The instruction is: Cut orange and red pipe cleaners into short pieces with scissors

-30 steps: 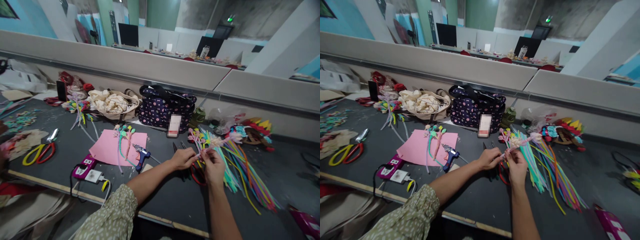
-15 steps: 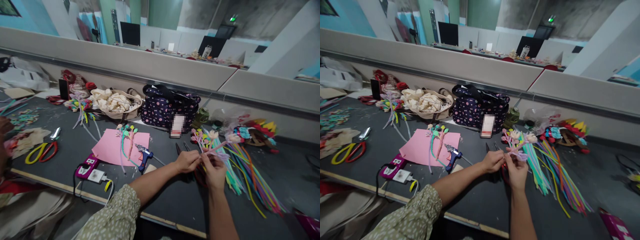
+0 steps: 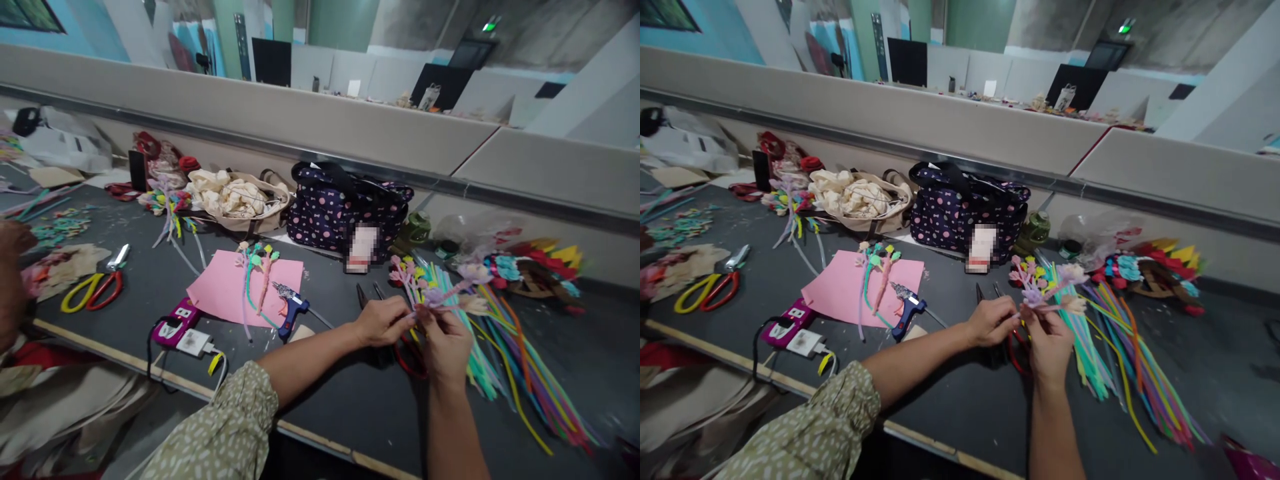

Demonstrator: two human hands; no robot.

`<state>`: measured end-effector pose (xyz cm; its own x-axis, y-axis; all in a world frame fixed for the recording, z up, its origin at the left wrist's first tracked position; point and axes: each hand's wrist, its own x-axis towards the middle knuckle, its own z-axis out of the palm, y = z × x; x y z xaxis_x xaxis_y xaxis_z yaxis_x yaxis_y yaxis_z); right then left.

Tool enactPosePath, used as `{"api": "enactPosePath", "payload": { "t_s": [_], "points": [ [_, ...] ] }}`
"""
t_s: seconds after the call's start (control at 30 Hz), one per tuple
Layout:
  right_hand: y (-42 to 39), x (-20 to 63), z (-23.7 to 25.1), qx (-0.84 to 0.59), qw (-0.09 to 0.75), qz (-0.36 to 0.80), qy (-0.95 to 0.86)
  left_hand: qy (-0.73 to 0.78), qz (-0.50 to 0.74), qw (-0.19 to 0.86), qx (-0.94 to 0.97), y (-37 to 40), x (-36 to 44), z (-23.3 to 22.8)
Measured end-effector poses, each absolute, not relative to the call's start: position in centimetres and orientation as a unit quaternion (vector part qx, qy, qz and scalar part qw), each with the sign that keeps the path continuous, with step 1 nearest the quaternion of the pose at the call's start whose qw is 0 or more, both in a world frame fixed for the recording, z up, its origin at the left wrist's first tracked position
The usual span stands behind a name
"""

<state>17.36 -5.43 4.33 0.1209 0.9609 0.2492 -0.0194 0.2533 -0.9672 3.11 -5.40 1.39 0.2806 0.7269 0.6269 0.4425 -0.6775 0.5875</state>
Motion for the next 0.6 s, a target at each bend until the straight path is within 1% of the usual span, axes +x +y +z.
{"api": "enactPosePath", "payload": {
  "t_s": [0.13, 0.27, 0.43, 0.6],
  "points": [
    [-4.7, 17.4, 3.3, -0.419, 0.622, 0.462, -0.474, 0.374, 0.480, 0.182, 0.772, -5.4, 3.2, 1.6],
    [-4.5, 17.2, 3.2, -0.388, 0.654, 0.484, -0.433, 0.355, 0.488, 0.236, 0.762, -5.5, 3.4, 2.0],
    [-4.7, 16.6, 3.1, -0.402, 0.643, 0.503, -0.415, 0.331, 0.530, 0.318, 0.713, -6.0, 3.9, 2.3],
    [-4.6, 16.7, 2.7, -0.390, 0.647, 0.480, -0.446, 0.338, 0.526, 0.347, 0.699, -5.9, 4.2, 2.2]
  ]
}}
